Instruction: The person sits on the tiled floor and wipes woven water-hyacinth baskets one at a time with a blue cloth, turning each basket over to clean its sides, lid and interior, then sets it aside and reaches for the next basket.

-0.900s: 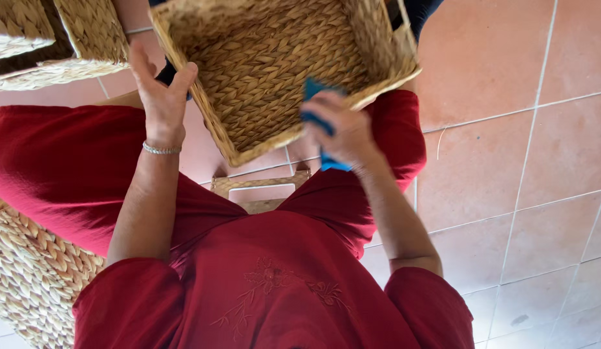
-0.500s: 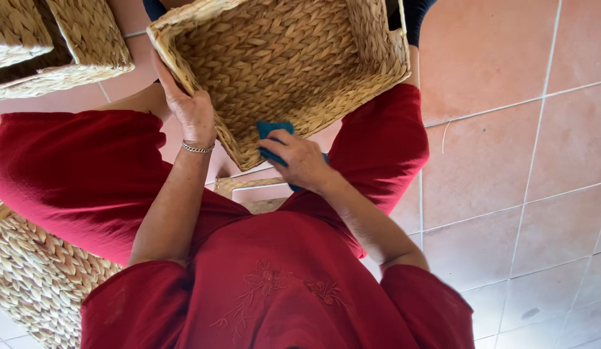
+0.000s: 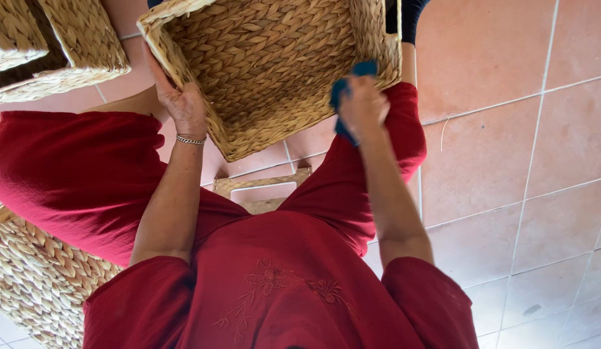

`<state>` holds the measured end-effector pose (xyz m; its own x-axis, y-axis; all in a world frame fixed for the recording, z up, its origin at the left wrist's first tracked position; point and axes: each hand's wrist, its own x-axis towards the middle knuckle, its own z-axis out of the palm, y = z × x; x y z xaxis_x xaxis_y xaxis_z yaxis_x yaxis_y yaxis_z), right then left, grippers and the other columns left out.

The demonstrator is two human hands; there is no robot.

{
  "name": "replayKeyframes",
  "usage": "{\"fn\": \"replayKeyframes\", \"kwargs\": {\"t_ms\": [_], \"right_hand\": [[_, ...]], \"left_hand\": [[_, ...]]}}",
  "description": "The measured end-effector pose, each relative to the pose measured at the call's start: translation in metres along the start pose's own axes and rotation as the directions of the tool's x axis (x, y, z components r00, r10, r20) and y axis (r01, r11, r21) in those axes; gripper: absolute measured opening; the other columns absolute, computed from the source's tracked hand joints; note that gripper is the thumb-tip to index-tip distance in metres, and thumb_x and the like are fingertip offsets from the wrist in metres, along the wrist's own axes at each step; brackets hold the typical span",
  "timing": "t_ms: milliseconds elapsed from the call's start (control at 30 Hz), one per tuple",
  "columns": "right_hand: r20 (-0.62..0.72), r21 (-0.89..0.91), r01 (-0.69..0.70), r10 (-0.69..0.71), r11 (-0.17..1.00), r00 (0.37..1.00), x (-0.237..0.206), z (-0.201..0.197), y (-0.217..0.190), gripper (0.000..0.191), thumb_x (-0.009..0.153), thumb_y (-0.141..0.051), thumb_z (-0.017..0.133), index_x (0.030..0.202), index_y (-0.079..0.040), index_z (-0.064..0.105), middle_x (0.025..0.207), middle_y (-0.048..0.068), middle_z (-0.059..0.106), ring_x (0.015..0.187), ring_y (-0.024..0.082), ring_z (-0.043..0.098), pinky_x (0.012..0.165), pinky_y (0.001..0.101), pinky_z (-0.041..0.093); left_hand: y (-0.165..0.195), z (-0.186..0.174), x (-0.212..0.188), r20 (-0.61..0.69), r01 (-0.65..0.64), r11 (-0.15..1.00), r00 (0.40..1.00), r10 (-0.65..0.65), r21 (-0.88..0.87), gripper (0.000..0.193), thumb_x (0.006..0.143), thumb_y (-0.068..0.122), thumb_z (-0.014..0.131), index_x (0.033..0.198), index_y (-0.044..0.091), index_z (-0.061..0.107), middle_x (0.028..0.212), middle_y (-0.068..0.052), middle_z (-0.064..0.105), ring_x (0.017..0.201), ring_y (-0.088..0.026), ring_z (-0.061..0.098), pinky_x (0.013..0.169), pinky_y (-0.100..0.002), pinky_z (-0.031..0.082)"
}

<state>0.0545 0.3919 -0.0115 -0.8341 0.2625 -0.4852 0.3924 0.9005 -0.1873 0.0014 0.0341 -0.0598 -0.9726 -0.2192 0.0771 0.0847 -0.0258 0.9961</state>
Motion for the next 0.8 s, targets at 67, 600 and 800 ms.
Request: {"fn": "replayKeyframes", "kwargs": {"t_ms": [67, 600, 800], "right_hand": [[-0.062, 0.118, 0.269, -0.263, 0.956, 0.963, -0.035, 0.032, -0.038, 0.037, 0.09, -0.027, 0.073, 0.125, -0.014, 0.068, 0.117, 0.017, 0.065, 0.097, 0.036, 0.07, 0.08, 0.0524, 0.056], [-0.111, 0.279, 0.136, -0.109, 0.951, 0.988, -0.012, -0.001, 0.001, 0.033, 0.09, -0.026, 0.072, 0.122, -0.019, 0.073, 0.119, 0.011, 0.071, 0.109, 0.035, 0.067, 0.094, 0.0463, 0.052], [-0.301, 0.447, 0.207, -0.072, 0.87, 0.951, -0.008, 0.016, 0.006, 0.032, 0.091, -0.021, 0.073, 0.122, -0.015, 0.072, 0.117, 0.013, 0.071, 0.109, 0.035, 0.068, 0.095, 0.0434, 0.054]], "left_hand": [[-0.004, 0.001, -0.002, -0.021, 0.054, 0.998, 0.998, -0.055, -0.029, 0.101, 0.08, -0.029, 0.034, 0.17, 0.015, 0.021, 0.168, -0.01, 0.039, 0.152, -0.022, 0.043, 0.13, -0.034, 0.039], [0.042, 0.011, 0.005, 0.025, -0.179, 0.624, 0.969, 0.247, 0.761, 0.093, 0.088, -0.012, 0.073, 0.162, 0.01, 0.019, 0.164, -0.025, 0.031, 0.151, -0.042, 0.035, 0.128, -0.049, 0.031], [0.054, 0.113, 0.032, 0.418, -0.577, 0.746, 0.8, 0.432, 0.333, 0.028, 0.096, -0.008, 0.073, 0.12, 0.008, 0.07, 0.12, -0.011, 0.071, 0.114, -0.025, 0.066, 0.098, -0.035, 0.056]]}}
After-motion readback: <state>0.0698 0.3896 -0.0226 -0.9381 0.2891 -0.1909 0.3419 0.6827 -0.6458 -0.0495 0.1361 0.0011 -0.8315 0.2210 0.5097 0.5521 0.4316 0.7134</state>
